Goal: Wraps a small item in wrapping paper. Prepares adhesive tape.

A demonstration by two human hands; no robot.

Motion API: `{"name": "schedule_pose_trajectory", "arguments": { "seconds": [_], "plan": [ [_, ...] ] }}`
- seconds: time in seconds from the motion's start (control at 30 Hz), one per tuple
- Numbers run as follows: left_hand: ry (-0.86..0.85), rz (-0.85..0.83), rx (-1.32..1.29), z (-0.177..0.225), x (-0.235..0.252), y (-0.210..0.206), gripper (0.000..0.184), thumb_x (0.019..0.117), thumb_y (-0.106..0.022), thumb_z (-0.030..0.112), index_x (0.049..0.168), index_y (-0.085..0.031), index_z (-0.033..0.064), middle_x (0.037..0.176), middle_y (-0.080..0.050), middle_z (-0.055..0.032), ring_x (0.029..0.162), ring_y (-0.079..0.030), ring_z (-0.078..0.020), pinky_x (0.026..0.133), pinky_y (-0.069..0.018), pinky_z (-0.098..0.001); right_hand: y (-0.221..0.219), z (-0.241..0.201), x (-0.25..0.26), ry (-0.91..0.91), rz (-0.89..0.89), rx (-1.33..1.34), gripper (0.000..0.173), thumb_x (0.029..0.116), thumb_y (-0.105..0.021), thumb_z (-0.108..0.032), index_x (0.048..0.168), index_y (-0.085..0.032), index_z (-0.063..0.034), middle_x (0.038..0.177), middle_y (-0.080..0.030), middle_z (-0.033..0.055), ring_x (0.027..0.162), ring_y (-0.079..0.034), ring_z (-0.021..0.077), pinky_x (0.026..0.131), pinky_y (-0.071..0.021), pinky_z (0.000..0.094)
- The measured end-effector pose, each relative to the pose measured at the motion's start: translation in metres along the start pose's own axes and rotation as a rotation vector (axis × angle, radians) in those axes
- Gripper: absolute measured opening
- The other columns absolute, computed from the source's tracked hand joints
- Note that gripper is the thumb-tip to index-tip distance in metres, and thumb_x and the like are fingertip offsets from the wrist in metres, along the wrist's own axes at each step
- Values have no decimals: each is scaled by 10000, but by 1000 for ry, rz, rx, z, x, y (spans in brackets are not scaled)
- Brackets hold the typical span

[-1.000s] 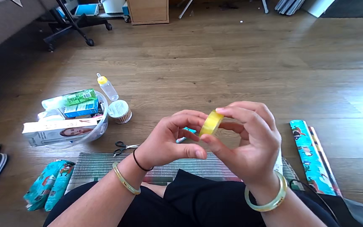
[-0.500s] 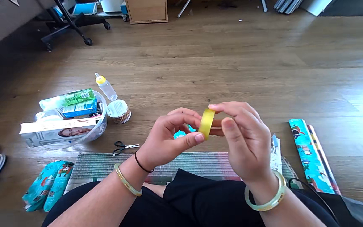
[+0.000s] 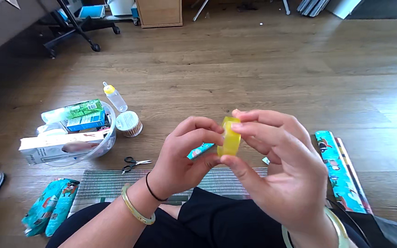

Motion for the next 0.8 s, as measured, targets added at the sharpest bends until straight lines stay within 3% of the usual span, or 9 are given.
{"name": "schedule_pose_trajectory", "arguments": {
  "seconds": [0.23, 0.33, 0.53, 0.8],
  "plan": [
    [-125, 71, 202, 8, 1, 3, 103, 985, -679, 161, 1046, -652, 82, 1148, -588, -31, 1114, -593, -58, 959, -529, -188, -2, -11, -2, 170, 44, -69, 201, 920, -779, -149, 1114, -727, -155, 1243, -641, 24, 1237, -632, 178, 1057, -580, 375],
    [-155, 99, 239, 9, 0, 3, 86, 1000, -660, 154, 1052, -650, 87, 1154, -588, -35, 1113, -596, -62, 954, -531, -191, -3, -13, -4, 213, 80, -74, 196, 896, -801, -105, 1077, -726, -121, 1202, -664, 31, 1196, -660, 177, 1005, -611, 343],
    [-189, 102, 329, 9, -1, 6, 76, 1005, -648, 153, 1057, -655, 97, 1170, -588, -40, 1138, -593, -77, 976, -523, -200, -4, -19, -4, 196, 109, -175, 251, 889, -805, -120, 1115, -699, -99, 1142, -673, 14, 1100, -664, 98, 909, -593, 215],
    [-255, 77, 490, 13, -1, 10, 76, 992, -643, 113, 1064, -666, 103, 1155, -616, -56, 1182, -603, -142, 1022, -526, -279, -3, -23, -4, 179, 94, -247, 161, 914, -768, -104, 1044, -673, -99, 1118, -642, 30, 1033, -649, 67, 859, -570, 165]
  ]
}}
Point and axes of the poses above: each hand's wrist, its own x-axis towards the middle knuckle, its own y-axis out of the back of the hand, z = x × y, the point moved 2 cm from there along x, towards the middle knuckle
